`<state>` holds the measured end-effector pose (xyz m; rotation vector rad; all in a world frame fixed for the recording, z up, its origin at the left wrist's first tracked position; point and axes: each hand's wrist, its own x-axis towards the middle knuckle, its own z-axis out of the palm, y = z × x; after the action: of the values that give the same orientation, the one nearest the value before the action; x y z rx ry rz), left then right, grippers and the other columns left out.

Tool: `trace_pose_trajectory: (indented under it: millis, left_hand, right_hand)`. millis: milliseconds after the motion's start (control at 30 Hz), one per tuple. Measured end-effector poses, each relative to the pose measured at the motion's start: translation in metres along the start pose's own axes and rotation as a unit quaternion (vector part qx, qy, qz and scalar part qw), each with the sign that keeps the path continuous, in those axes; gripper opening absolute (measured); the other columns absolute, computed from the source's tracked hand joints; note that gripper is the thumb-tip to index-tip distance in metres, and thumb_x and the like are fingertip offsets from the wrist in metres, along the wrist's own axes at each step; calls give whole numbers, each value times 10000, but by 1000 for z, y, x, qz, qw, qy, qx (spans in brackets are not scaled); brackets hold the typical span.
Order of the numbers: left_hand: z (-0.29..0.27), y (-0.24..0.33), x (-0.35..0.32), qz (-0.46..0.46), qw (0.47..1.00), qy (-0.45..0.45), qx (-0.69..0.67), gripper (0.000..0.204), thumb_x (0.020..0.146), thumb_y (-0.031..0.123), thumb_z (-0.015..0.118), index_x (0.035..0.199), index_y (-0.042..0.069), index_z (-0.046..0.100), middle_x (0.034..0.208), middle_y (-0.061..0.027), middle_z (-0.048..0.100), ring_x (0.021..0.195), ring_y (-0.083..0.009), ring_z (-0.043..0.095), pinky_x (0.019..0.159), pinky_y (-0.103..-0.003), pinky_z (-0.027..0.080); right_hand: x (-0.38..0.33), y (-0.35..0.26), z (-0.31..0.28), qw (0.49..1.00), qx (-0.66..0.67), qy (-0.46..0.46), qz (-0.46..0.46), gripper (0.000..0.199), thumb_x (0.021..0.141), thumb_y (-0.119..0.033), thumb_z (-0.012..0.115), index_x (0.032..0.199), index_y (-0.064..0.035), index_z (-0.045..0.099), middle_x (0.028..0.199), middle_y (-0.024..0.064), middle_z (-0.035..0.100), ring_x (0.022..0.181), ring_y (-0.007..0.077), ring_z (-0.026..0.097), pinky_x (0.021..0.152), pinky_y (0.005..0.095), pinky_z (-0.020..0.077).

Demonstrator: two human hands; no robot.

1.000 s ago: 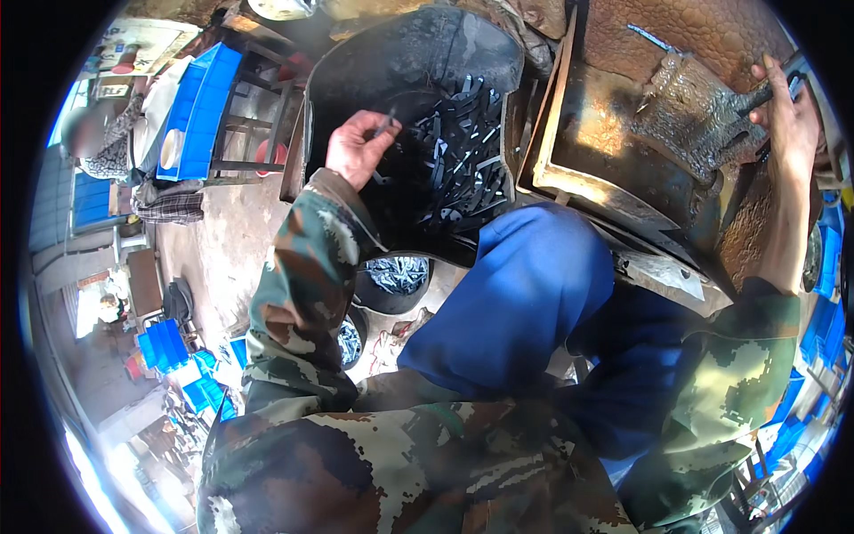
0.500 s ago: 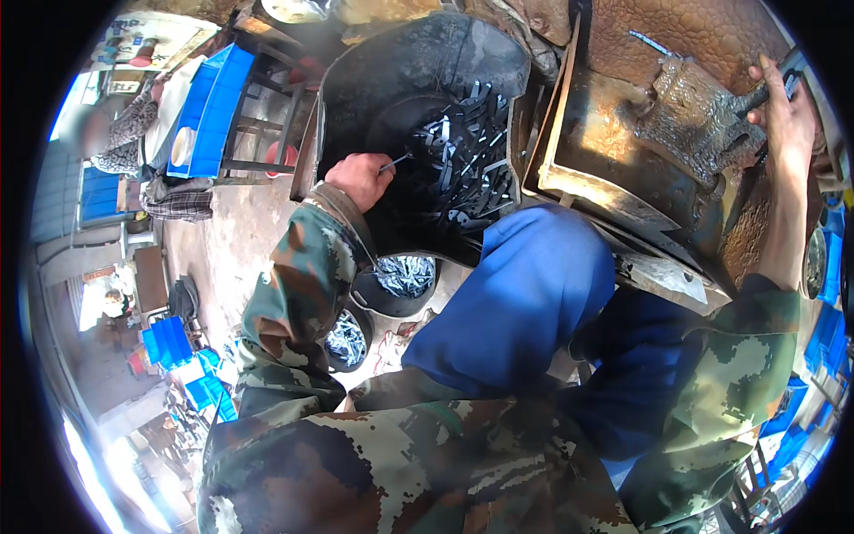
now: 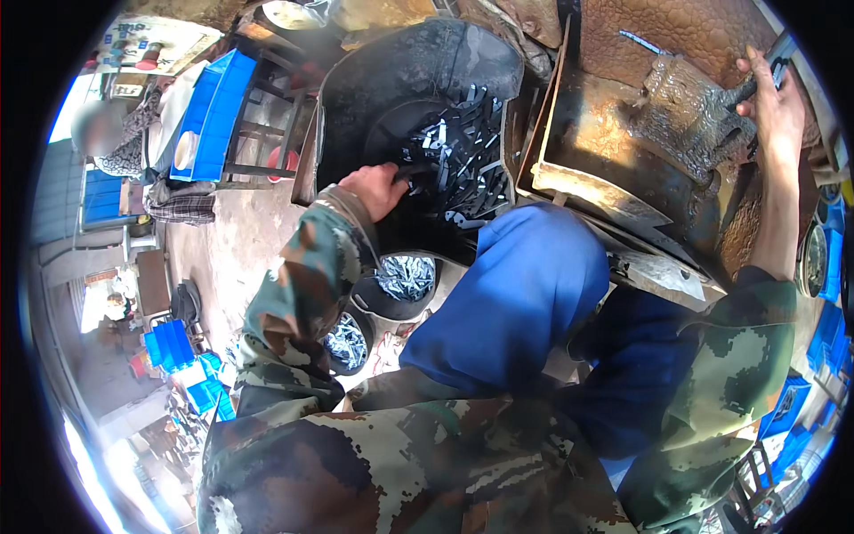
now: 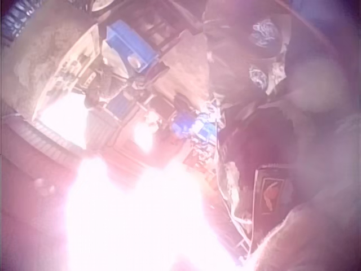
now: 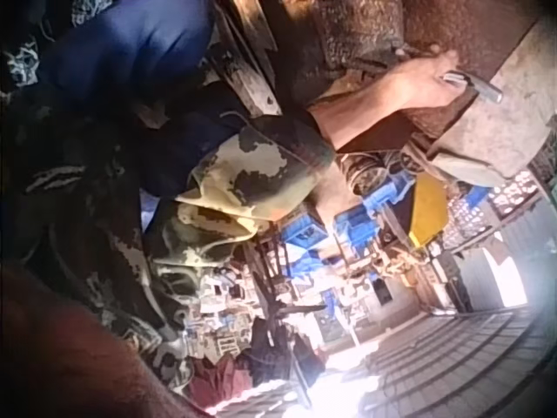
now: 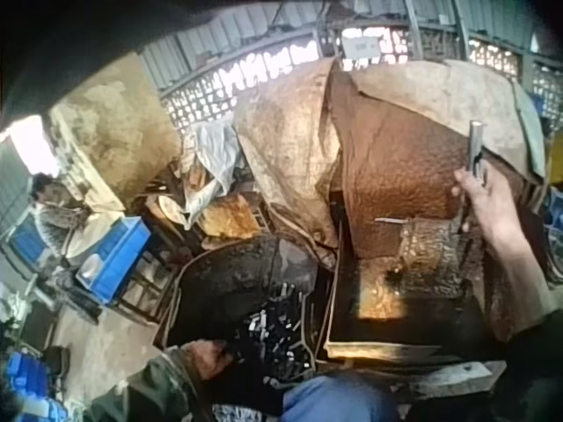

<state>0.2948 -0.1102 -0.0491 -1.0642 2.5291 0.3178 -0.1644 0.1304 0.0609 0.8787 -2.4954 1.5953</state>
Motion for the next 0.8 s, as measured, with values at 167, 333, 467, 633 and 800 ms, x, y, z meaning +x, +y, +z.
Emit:
trace_pose_trajectory:
  millis: [167,333,467,633,800]
  left_hand:
    - [-28,-2,-10,134,938,2,-320,328,916,292,668,1097,19,661,748,-71,631,651,-163,549,638,-327,456]
    - [-57,39,-24,115,745,-120,-647,425,967,274,533,1206,-66,622,677,20,523,519,-41,367,475,-199,287]
    - [-80,83,-43,74,660,-166,-729,422,981,238,478,1217,-88,607,669,6,523,473,-63,382,431,-214,293]
    - [-78,116,-38,109,582,-216,-777,418,993,222,483,1282,-76,535,663,-3,512,476,-66,394,436,-214,306]
    - [-102,133,-37,78,635,-116,-760,590,948,295,601,1377,-83,454,893,-61,598,587,-83,482,471,-203,377]
  right_hand:
    - [3,-3,6,1000,15,10,-1,445,925,-477,642,1125,-82,678,902,-27,706,481,45,470,571,219,462]
    - [4,-2,10,999,42,15,-26,418,937,-417,661,1099,-31,663,898,-3,721,495,53,519,512,222,477]
    - [-1,-7,9,998,45,26,-21,371,945,-379,663,1052,-25,650,861,0,715,477,62,522,497,229,479]
    - [-5,-4,-9,999,19,20,-16,355,935,-339,674,1067,-12,629,882,31,713,608,76,584,514,220,497]
    - [-32,-70,4,990,95,-23,98,206,947,-219,606,1011,-24,593,867,165,683,861,312,674,773,415,524]
